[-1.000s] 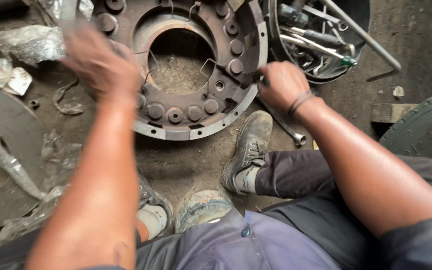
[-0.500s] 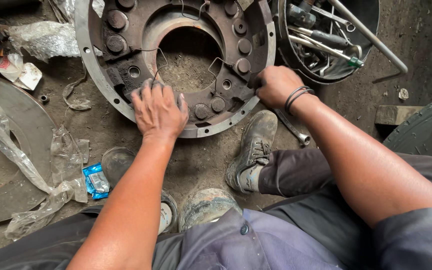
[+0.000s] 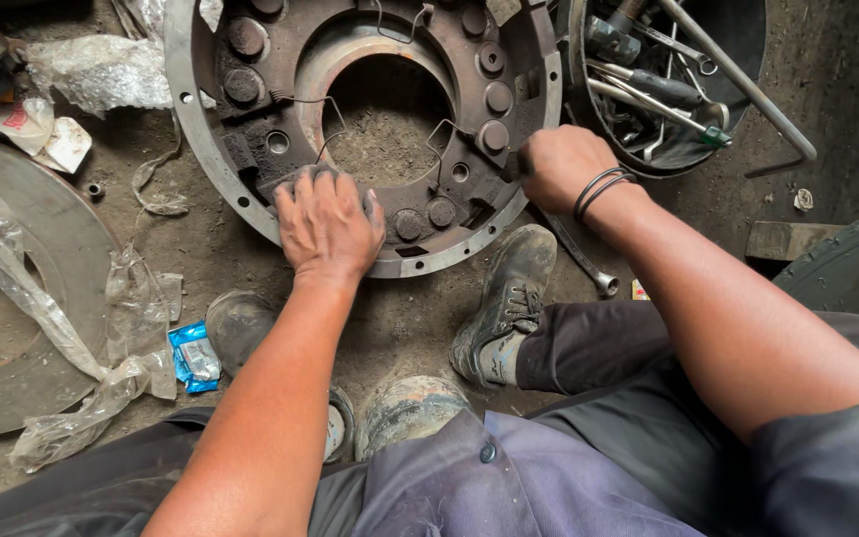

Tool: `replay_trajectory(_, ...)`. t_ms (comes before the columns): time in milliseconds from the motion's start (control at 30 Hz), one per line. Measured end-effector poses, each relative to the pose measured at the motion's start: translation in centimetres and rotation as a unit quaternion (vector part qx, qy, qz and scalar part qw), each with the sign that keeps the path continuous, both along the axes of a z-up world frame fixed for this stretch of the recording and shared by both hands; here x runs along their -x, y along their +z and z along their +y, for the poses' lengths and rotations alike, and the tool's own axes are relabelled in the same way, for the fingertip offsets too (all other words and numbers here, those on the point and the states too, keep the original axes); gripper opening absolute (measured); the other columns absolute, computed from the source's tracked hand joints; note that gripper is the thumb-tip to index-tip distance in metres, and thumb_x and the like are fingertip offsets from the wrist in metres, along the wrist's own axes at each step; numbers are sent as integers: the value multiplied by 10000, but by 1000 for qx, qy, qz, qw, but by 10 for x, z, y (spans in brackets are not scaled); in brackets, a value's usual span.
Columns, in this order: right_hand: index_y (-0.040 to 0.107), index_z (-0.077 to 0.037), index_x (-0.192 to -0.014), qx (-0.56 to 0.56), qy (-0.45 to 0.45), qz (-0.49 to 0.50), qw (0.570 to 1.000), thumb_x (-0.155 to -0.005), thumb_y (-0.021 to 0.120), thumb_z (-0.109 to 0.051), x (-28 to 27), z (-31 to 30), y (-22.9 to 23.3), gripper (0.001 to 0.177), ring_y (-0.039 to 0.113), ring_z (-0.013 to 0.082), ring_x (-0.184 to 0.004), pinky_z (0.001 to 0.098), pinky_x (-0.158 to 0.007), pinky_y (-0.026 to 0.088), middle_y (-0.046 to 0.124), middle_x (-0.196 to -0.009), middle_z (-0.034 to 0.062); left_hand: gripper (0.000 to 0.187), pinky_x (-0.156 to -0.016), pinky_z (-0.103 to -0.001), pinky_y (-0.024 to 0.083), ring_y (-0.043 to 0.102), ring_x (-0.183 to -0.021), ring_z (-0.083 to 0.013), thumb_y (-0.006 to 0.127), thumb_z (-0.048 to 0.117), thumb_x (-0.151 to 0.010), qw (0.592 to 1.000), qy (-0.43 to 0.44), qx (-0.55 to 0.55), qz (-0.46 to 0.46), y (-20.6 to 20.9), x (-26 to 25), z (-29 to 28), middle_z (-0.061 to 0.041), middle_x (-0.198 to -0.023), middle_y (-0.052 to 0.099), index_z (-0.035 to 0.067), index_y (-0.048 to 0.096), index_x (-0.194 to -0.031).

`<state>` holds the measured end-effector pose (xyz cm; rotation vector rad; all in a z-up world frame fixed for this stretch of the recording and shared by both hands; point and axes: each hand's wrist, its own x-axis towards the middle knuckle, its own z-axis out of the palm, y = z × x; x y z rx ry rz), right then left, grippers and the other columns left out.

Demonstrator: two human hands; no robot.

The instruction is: The person scrubs the surface of a large, circular mechanical part using a small metal tool. They systematically clean the circular indentations and the surrounding metal surface while sitting on the floor.

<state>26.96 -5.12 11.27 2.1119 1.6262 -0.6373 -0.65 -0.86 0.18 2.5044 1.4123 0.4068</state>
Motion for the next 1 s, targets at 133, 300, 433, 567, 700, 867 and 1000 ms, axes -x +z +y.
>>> replay_trajectory(133, 803, -61, -949, 22, 5, -32, 999, -768, 731, -142, 2, 0, -12, 211, 718, 411, -902, 484, -838, 582, 737, -938, 229, 309, -1010, -495, 398, 601, -1186, -367, 704, 358, -909, 1000, 3, 4, -6, 0, 0, 0, -181, -1060, 700, 51, 698, -939)
replay_trajectory(300, 802, -108, -1038, -59, -62, 52, 995, -796, 705, -146, -18, -10, -22, 263, 709, 410, -920, 483, -862, 560, 734, -954, 232, 306, -968, -469, 410, 609, -1176, -364, 707, 355, -912, 1000, -1, 1, 1, 0, 1, -1, -188, -1042, 700, 50, 699, -934)
replay_trajectory(433, 792, -104, -1033, -46, -53, 123, 990, -750, 714, -156, -15, -16, -34, 299, 708, 405, -898, 468, -854, 563, 726, -962, 218, 284, -968, -465, 415, 613, -1161, -362, 710, 344, -896, 1000, 4, 6, 0, -1, 0, 0, -179, -1023, 702, 61, 698, -910)
replay_trajectory(567, 807, -102, -1021, -55, -47, 51, 996, -786, 690, -152, -9, -19, -31, 267, 709, 414, -924, 483, -886, 558, 735, -957, 231, 291, -960, -462, 415, 613, -1147, -358, 711, 347, -901, 1000, 4, 3, 4, 1, 0, 0, -178, -1013, 700, 57, 700, -921)
replay_trajectory(700, 803, -107, -1039, -30, -54, 24, 998, -774, 697, -151, -12, -19, -25, 289, 708, 418, -924, 484, -877, 560, 730, -954, 238, 288, -958, -465, 416, 615, -1123, -347, 701, 348, -902, 1000, 3, 19, 9, 5, 0, -1, -169, -1004, 701, 60, 701, -906)
replay_trajectory(867, 801, -117, -1060, -33, -51, 42, 997, -774, 691, -151, -5, -18, -24, 308, 702, 420, -935, 485, -882, 554, 730, -963, 233, 294, -929, -464, 415, 612, -1082, -336, 680, 353, -913, 1000, 6, 23, 21, 5, 0, 1, -167, -990, 699, 60, 705, -914)
replay_trajectory(1000, 790, -127, -1086, -20, -52, 47, 997, -767, 690, -151, -12, -20, -25, 335, 701, 430, -936, 489, -886, 555, 725, -969, 251, 287, -940, -467, 414, 605, -1098, -336, 678, 355, -912, 1000, 5, 19, 19, 2, -2, 0, -156, -991, 697, 69, 701, -910)
